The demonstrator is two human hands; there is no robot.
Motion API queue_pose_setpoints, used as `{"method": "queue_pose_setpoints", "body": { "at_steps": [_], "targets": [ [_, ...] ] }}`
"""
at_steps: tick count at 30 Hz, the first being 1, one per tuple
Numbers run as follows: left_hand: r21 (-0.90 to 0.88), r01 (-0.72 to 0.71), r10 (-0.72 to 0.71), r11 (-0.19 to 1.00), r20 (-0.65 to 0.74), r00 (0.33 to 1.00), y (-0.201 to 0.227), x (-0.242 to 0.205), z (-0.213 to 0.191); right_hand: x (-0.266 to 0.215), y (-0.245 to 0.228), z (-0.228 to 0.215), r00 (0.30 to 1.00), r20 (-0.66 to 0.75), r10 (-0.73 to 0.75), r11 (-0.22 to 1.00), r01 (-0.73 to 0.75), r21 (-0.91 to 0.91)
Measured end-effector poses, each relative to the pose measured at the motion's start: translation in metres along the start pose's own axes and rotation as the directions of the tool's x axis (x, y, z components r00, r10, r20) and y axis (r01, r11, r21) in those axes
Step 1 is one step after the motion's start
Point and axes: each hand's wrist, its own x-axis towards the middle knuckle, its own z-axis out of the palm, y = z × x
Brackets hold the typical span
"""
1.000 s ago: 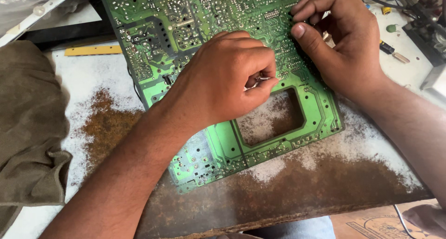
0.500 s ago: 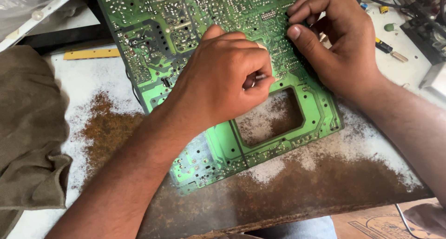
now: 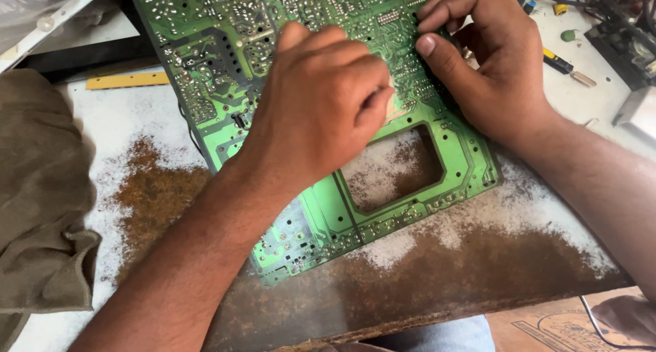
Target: The person uses a yellow utility knife to scrape a copper-colored area on a green circuit board, removing residue. After scraping, the person wipes the cleaned area with a white cloth to remove debris.
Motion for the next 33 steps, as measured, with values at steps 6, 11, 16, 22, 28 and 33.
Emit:
{"method": "queue_pose_setpoints", "body": {
  "at_steps": [6,11,16,22,28,33],
  "targets": [
    [-0.114,-0.063,0.072,0.991,0.077,0.994,0.006,-0.0001,-0.0019,0.0017,-0.0029,-0.0004,1.0,-0.01,-0.022,0.996,0.021,-0.091],
    [-0.071,-0.075,0.076,0.995,0.016,0.997,0.0044,0.0007,-0.0038,0.0004,-0.0018,0.0,1.0,-0.004,-0.016,0.998,0.016,-0.053],
    [-0.114,-0.089,0.096,0.989,0.056,0.994,0.0007,0.0028,-0.0027,0.0014,-0.0014,0.0014,0.999,-0.008,-0.037,0.997,0.036,-0.069],
    [-0.064,-0.095,0.096,0.993,0.011,0.995,0.0037,-0.0006,-0.0051,0.0003,-0.0006,0.0,1.0,-0.006,-0.012,0.996,0.012,-0.083],
    [-0.052,-0.095,0.096,0.994,0.015,0.995,0.0043,0.0019,-0.0028,0.0015,-0.0014,0.0004,0.999,0.003,-0.043,0.997,0.043,-0.059],
    [0.017,-0.068,0.068,0.998,0.021,0.997,-0.0001,0.0031,0.0003,0.0008,-0.0026,-0.0002,1.0,0.0,-0.029,0.998,0.029,-0.058]
  ]
}}
